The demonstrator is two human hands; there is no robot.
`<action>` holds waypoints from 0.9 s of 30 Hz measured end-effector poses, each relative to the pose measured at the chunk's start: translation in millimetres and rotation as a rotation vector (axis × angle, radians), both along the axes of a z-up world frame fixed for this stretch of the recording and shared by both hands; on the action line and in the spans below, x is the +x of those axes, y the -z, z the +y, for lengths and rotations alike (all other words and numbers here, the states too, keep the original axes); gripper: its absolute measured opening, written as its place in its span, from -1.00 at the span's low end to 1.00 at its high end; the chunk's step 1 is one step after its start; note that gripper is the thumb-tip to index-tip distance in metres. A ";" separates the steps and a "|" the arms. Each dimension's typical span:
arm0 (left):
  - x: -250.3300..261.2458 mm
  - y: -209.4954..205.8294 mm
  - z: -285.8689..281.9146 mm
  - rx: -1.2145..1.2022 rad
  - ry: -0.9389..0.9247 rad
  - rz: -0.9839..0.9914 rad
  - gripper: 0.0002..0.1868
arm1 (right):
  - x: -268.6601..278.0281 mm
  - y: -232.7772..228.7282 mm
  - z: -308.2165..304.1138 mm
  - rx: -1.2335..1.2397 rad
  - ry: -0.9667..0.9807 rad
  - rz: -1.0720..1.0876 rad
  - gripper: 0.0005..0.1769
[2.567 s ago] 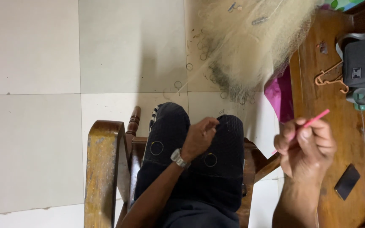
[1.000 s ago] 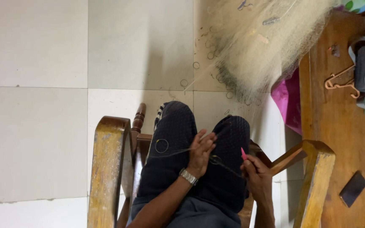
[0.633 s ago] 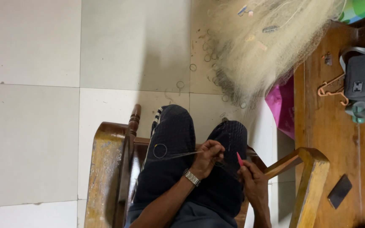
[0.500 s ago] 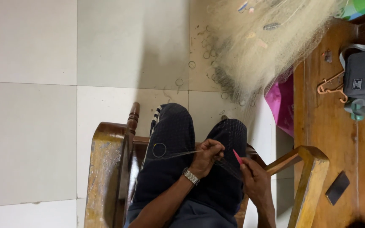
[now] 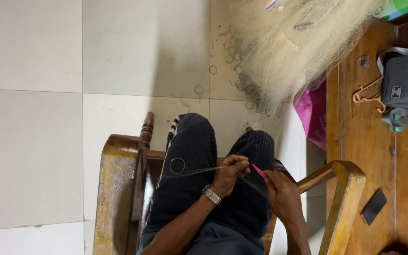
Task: Repairing a fishing net using a netting needle and scissors while sitting in a chair
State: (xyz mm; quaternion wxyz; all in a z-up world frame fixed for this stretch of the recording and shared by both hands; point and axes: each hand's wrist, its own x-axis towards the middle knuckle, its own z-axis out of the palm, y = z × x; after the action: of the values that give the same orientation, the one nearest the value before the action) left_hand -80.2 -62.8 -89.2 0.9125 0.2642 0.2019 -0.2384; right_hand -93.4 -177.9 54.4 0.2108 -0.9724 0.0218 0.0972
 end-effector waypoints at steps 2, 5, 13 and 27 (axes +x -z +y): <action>0.8 -1.1 0.2 0.019 -0.008 0.003 -0.87 | 2.2 3.3 -0.3 0.002 -0.065 -0.022 -0.78; 6.2 -19.7 8.1 0.068 -0.029 -0.037 -0.91 | -1.3 14.5 -7.2 -0.013 -0.041 -0.015 -0.76; 4.9 -20.6 7.5 0.003 -0.030 -0.024 -0.86 | 8.1 7.5 11.9 0.095 0.039 -0.009 -0.77; -2.1 15.8 -10.0 -0.005 -0.075 0.043 -0.90 | 42.5 14.6 52.8 0.171 0.262 -0.206 -0.91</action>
State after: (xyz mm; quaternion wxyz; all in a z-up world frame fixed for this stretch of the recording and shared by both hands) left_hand -82.3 -72.8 -105.0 0.9168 0.2490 0.2307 -0.2102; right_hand -50.8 -125.1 39.8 0.3048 -0.9446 0.1181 -0.0296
